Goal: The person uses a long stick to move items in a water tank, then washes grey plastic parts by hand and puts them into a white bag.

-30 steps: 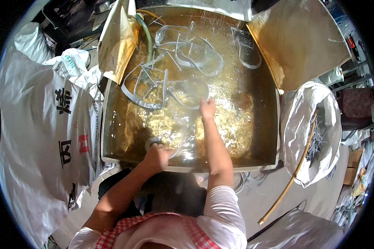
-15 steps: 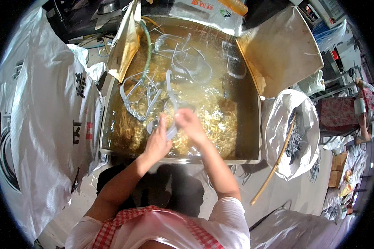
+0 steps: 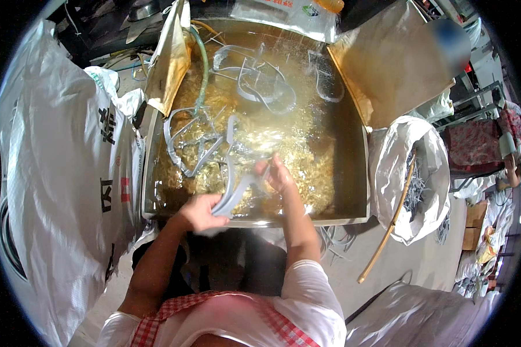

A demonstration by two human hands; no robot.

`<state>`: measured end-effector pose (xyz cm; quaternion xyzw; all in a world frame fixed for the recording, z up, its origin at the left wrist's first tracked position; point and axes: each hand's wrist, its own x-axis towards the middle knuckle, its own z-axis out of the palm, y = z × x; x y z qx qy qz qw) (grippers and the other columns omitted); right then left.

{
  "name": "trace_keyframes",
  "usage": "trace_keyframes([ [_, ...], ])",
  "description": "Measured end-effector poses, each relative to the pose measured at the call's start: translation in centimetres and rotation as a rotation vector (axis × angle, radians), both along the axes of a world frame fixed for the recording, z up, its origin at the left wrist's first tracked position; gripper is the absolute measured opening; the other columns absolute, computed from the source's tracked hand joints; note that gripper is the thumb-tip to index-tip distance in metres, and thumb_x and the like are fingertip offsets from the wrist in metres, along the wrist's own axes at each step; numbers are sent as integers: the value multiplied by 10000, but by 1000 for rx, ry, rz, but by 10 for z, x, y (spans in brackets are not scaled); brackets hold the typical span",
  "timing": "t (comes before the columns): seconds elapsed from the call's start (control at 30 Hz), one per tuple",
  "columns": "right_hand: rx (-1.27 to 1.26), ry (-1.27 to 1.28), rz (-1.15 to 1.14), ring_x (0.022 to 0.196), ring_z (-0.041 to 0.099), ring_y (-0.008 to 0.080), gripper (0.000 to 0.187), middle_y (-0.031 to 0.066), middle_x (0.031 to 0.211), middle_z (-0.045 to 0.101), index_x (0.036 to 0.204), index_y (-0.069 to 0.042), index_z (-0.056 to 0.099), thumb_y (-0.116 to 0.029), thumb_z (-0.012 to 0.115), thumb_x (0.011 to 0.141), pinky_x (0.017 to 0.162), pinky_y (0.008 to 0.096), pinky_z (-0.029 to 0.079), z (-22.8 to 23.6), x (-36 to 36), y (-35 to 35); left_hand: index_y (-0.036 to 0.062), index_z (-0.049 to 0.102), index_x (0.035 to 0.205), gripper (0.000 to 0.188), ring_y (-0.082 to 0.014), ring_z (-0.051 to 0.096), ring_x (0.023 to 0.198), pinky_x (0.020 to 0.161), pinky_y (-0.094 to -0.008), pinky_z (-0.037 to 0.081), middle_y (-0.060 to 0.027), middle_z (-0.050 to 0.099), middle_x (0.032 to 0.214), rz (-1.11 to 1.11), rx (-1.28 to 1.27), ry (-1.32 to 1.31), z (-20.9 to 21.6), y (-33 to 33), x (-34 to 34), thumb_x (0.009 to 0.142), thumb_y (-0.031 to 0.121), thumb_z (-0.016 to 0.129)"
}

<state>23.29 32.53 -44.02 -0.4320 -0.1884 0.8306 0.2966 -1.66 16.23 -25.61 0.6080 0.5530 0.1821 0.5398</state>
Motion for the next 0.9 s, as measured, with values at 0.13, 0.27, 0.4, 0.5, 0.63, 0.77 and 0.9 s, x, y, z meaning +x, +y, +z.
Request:
trace_keyframes([
  [0.13,30,-97,44,871,575,244,533,171,1069,539,1163,6,427,-412,534,849,799,354,499,24,-33,10,103,584,830,259,-233,613,685,638,-336,463,-86,622,719,-267,158,222,-1,-15,2,664,281,674],
  [0.27,7,-130,159,744,567,205,426,166,973,547,1121,18,453,-329,499,878,687,311,513,25,-59,17,105,559,838,207,-303,606,712,658,-417,465,-114,604,701,-408,265,304,-4,-28,17,684,237,608],
  [0.4,-109,308,159,590,529,121,273,114,857,573,1061,-11,431,-224,474,897,522,255,498,21,-89,17,112,552,885,200,-311,608,673,641,-434,481,-117,610,713,-579,250,401,2,-22,37,710,204,579],
  [0.5,-8,-13,-33,534,488,91,215,47,772,581,987,-41,454,-232,492,897,442,225,451,51,-90,22,91,593,842,164,-307,605,650,594,-413,483,-112,612,712,-438,245,345,12,-20,33,700,173,589],
  [0.63,-39,82,-244,542,462,89,200,-4,713,543,889,-93,500,-293,500,896,443,227,431,82,-46,30,33,612,857,229,-172,559,556,505,-322,457,-47,558,606,139,243,-313,36,-14,-9,670,135,699],
  [0.77,98,397,-408,634,496,150,190,20,715,508,806,-92,503,-262,516,888,597,284,474,121,-5,21,50,488,848,136,-96,474,463,400,-232,348,-19,495,575,655,66,-771,30,-10,-33,792,149,563],
  [0.9,383,226,-221,704,517,180,125,39,723,500,940,-61,487,-153,539,874,687,320,472,178,-19,12,34,480,863,169,-199,514,520,504,-307,432,-38,509,611,580,618,-271,-2,5,-18,809,174,556],
])
